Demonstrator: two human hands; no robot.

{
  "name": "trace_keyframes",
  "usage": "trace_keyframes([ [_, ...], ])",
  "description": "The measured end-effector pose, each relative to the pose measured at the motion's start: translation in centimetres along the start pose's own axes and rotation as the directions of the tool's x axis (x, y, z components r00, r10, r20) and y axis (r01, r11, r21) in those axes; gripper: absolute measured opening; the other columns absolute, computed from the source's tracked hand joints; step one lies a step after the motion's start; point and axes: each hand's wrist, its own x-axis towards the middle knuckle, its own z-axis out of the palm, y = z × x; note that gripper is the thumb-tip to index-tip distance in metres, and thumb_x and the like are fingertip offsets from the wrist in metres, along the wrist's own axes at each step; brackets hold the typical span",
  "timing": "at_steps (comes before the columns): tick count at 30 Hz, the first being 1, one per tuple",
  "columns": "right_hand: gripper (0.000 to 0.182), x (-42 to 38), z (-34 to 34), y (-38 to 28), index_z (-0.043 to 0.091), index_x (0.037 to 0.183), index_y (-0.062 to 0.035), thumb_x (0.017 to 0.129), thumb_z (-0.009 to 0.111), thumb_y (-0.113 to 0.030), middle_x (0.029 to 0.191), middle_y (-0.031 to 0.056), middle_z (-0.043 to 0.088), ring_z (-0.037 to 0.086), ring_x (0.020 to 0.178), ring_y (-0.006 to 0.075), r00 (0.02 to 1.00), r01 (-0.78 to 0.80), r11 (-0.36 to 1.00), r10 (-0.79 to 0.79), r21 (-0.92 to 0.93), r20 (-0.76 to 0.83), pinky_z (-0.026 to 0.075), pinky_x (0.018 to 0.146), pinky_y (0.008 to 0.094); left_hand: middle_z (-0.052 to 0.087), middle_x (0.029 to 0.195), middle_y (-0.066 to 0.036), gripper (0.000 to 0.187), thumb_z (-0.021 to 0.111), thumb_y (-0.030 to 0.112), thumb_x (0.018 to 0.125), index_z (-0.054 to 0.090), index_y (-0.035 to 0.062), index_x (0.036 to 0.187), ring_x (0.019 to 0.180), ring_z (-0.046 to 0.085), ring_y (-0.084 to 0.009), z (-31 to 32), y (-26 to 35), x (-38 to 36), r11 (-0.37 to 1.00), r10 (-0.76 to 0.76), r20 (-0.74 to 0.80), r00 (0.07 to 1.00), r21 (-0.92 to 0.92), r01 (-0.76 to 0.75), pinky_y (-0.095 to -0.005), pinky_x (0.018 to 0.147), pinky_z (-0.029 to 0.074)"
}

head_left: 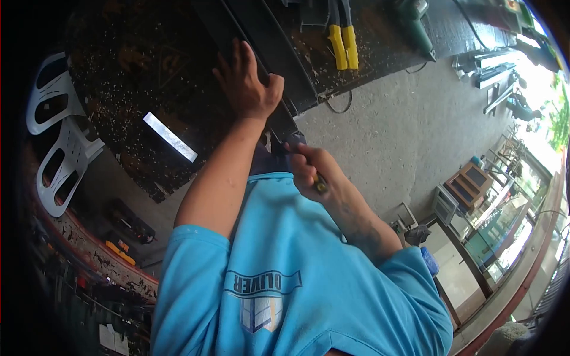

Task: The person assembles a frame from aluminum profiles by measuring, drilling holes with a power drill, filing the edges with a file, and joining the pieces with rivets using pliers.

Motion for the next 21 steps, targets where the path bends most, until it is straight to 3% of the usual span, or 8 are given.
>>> trace_keyframes([
  [1, 0.019, -0.3, 0.4, -0.2, 0.048, 0.105, -0.0111, 0.105, 0.034, -0.023, 0.062, -0.0015, 0.047, 0.039, 0.038, 0.0079, 0.999, -0.027, 0.995, 0.031, 0.092, -0.044, 0.035, 0.031, 0.0236, 0.036, 0.152, -0.02, 0.084, 0.056, 0.034, 0.071, 0.037, 0.0035, 0.147, 0.138, 0.028, -0.0541, 0.0, 0.3, -0.3, 1.0, 0.008, 0.001, 1.0, -0.004, -0.008, -0.0688, 0.11, 0.017],
  [4, 0.018, -4.1, 0.8, 0.5, 0.047, 0.105, -0.0119, 0.105, 0.035, -0.024, 0.06, -0.0019, 0.046, 0.039, 0.038, 0.0082, 0.999, -0.03, 0.998, 0.031, 0.055, -0.01, 0.035, 0.032, 0.0239, 0.036, 0.152, -0.02, 0.084, 0.056, 0.033, 0.071, 0.036, 0.0037, 0.147, 0.137, 0.028, -0.0543, -0.1, -0.2, -0.1, 1.0, -0.009, 0.017, 1.0, 0.015, 0.009, -0.0688, 0.11, 0.018],
  [6, 0.016, -1.9, 0.2, 0.4, 0.046, 0.104, -0.0124, 0.104, 0.036, -0.025, 0.059, -0.0022, 0.046, 0.04, 0.038, 0.0082, 0.999, -0.035, 0.999, 0.035, 0.036, -0.007, 0.036, 0.032, 0.0241, 0.036, 0.152, -0.02, 0.084, 0.056, 0.032, 0.071, 0.036, 0.0038, 0.148, 0.137, 0.029, -0.0541, 0.1, 0.0, 0.0, 1.0, 0.004, -0.011, 1.0, 0.009, -0.004, -0.0692, 0.11, 0.018],
  [8, 0.015, -0.7, 1.1, -0.2, 0.045, 0.103, -0.0134, 0.104, 0.036, -0.026, 0.059, -0.0026, 0.046, 0.04, 0.038, 0.008, 0.993, -0.082, 0.986, 0.093, 0.147, -0.071, 0.036, 0.031, 0.0242, 0.036, 0.152, -0.02, 0.083, 0.056, 0.031, 0.071, 0.037, 0.0037, 0.147, 0.137, 0.029, -0.054, -0.1, 0.5, -0.5, 1.0, 0.005, -0.006, 1.0, -0.005, -0.005, -0.0692, 0.109, 0.018],
  [12, 0.013, -1.0, 0.2, -0.3, 0.044, 0.102, -0.0133, 0.104, 0.036, -0.023, 0.06, -0.0028, 0.046, 0.04, 0.038, 0.0082, 0.999, -0.035, 0.998, 0.036, 0.052, -0.006, 0.036, 0.032, 0.0243, 0.037, 0.151, -0.021, 0.083, 0.056, 0.031, 0.071, 0.037, 0.0038, 0.147, 0.137, 0.03, -0.0539, 0.3, -0.2, -0.1, 1.0, 0.019, -0.032, 0.999, -0.013, -0.019, -0.0694, 0.109, 0.019],
  [13, 0.013, -0.5, 1.1, -0.7, 0.044, 0.104, -0.0123, 0.104, 0.035, -0.022, 0.062, -0.0024, 0.047, 0.04, 0.038, 0.0078, 0.992, -0.048, 0.996, 0.056, 0.075, -0.112, 0.036, 0.031, 0.0237, 0.037, 0.151, -0.021, 0.083, 0.057, 0.031, 0.071, 0.037, 0.0039, 0.147, 0.137, 0.03, -0.0541, 0.1, 0.1, 0.0, 1.0, 0.002, -0.02, 1.0, -0.003, -0.002, -0.07, 0.108, 0.02],
  [16, 0.014, -3.9, 0.4, -1.7, 0.045, 0.105, -0.0118, 0.105, 0.035, -0.023, 0.064, -0.0016, 0.049, 0.042, 0.039, 0.0072, 0.995, -0.096, 0.986, 0.093, 0.133, 0.031, 0.037, 0.032, 0.0223, 0.038, 0.151, -0.021, 0.083, 0.057, 0.031, 0.071, 0.037, 0.0041, 0.147, 0.137, 0.03, -0.0537, 0.1, 0.0, 0.1, 1.0, -0.001, -0.019, 1.0, -0.006, 0.001, -0.0694, 0.109, 0.02],
  [21, 0.018, -2.2, 0.1, -2.8, 0.046, 0.106, -0.0058, 0.104, 0.036, -0.021, 0.064, -0.0012, 0.049, 0.044, 0.038, 0.0065, 0.996, -0.087, 0.989, 0.09, 0.12, -0.017, 0.036, 0.029, 0.0219, 0.037, 0.151, -0.02, 0.084, 0.057, 0.031, 0.071, 0.036, 0.0047, 0.148, 0.137, 0.029, -0.0548, 0.4, -0.2, -0.1, 0.999, 0.036, -0.039, 0.999, -0.001, -0.036, -0.069, 0.11, 0.019],
])
